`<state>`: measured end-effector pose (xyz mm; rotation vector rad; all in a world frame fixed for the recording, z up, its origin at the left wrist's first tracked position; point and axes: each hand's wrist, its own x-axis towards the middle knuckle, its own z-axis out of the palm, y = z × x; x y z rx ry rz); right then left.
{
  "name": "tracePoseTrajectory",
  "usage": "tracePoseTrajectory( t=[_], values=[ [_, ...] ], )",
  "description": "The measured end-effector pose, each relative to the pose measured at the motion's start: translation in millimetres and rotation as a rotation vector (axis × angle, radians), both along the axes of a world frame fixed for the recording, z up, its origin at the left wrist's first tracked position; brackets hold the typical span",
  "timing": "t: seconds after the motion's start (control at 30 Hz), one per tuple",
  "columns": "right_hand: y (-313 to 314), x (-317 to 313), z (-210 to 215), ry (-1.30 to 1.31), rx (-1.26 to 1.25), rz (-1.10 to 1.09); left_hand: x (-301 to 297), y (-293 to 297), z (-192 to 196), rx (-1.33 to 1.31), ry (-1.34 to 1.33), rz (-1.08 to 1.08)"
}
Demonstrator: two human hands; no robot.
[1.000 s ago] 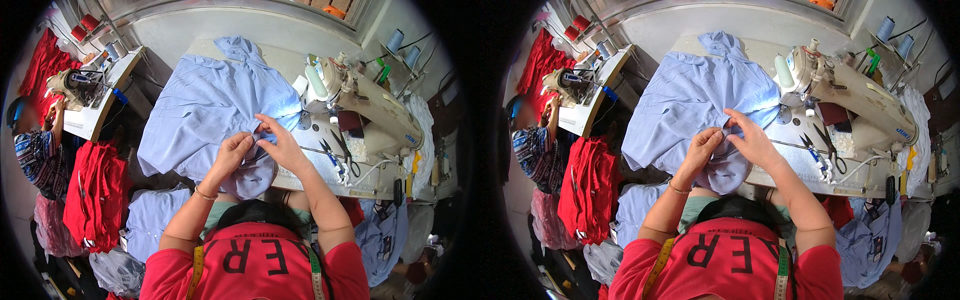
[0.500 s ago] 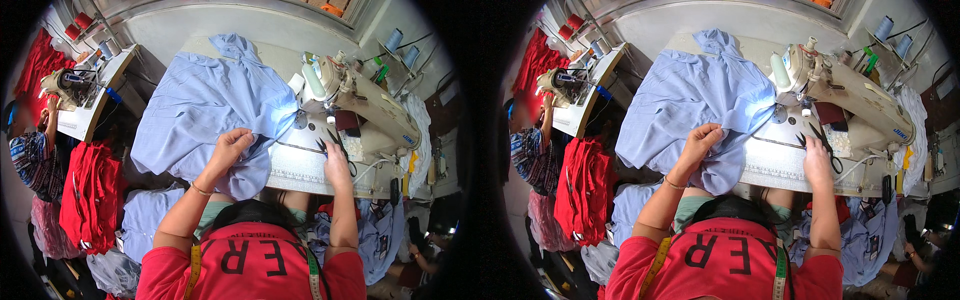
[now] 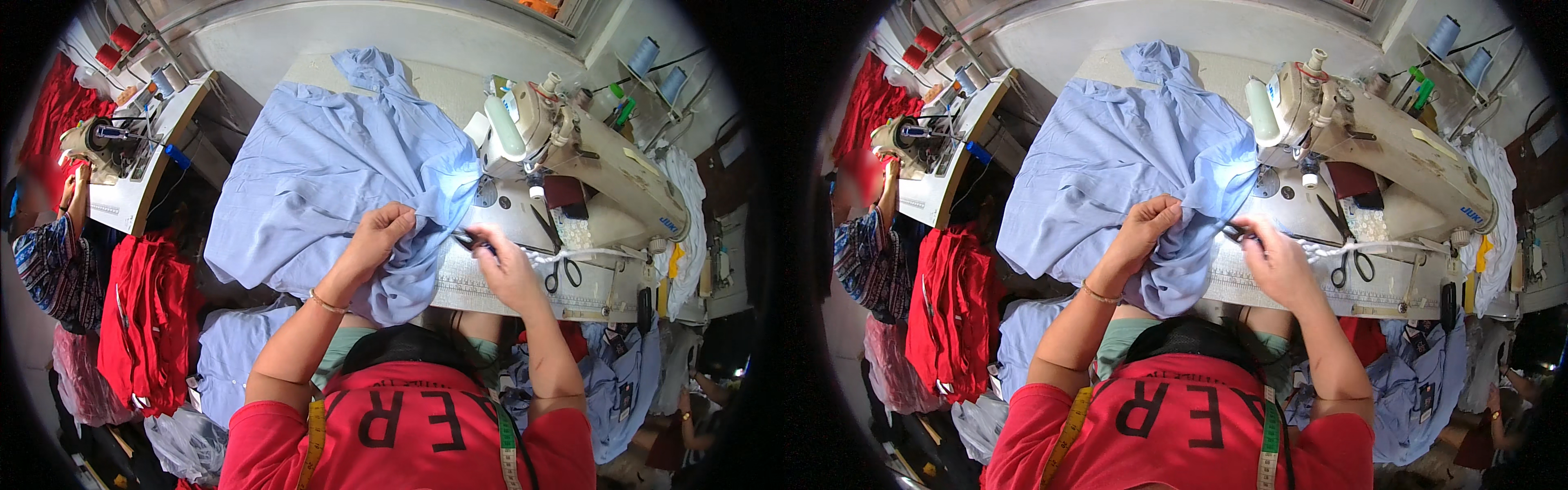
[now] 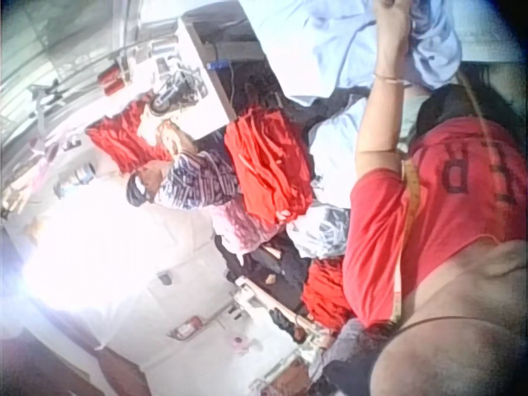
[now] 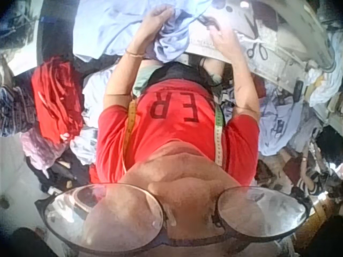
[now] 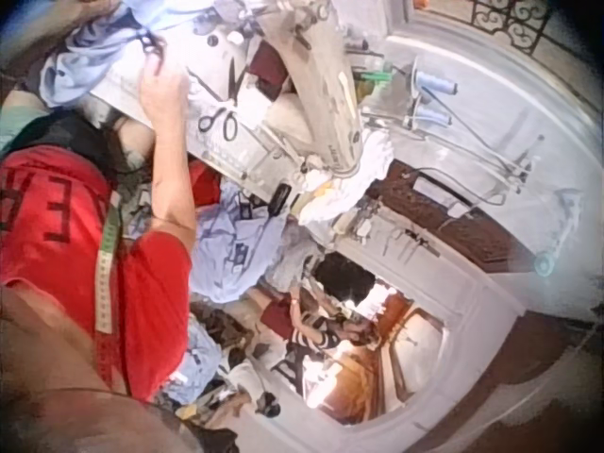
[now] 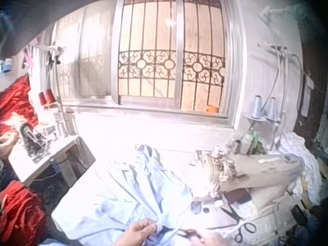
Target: The person trims loose threads from the collar and button area of a blue shirt using small nippers.
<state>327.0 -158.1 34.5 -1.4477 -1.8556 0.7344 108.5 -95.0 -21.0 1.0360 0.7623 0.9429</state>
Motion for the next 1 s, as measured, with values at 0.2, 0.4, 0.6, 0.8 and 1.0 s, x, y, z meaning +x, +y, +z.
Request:
tracePoseTrajectory(
  t=[0.2, 0.4, 0.6, 0.8, 1.0],
  values=[
    [12, -34, 7, -0.257, 0.248, 0.005, 1, 2, -1, -0.004, 0.11, -0.017],
    [13, -33, -1, -0.401, 0.308, -0.067, 2, 2, -5, 0.044, 0.065, 0.001],
    [13, -34, -2, -0.426, 0.309, -0.072, 4, 0, -1, 0.115, 0.104, 0.028],
    [12, -37, -3, -0.456, 0.326, -0.09, 4, -1, -1, 0.111, 0.14, 0.055],
    [11, -37, -4, -0.443, 0.318, -0.094, 3, -1, -3, 0.076, 0.119, 0.038]
  ],
)
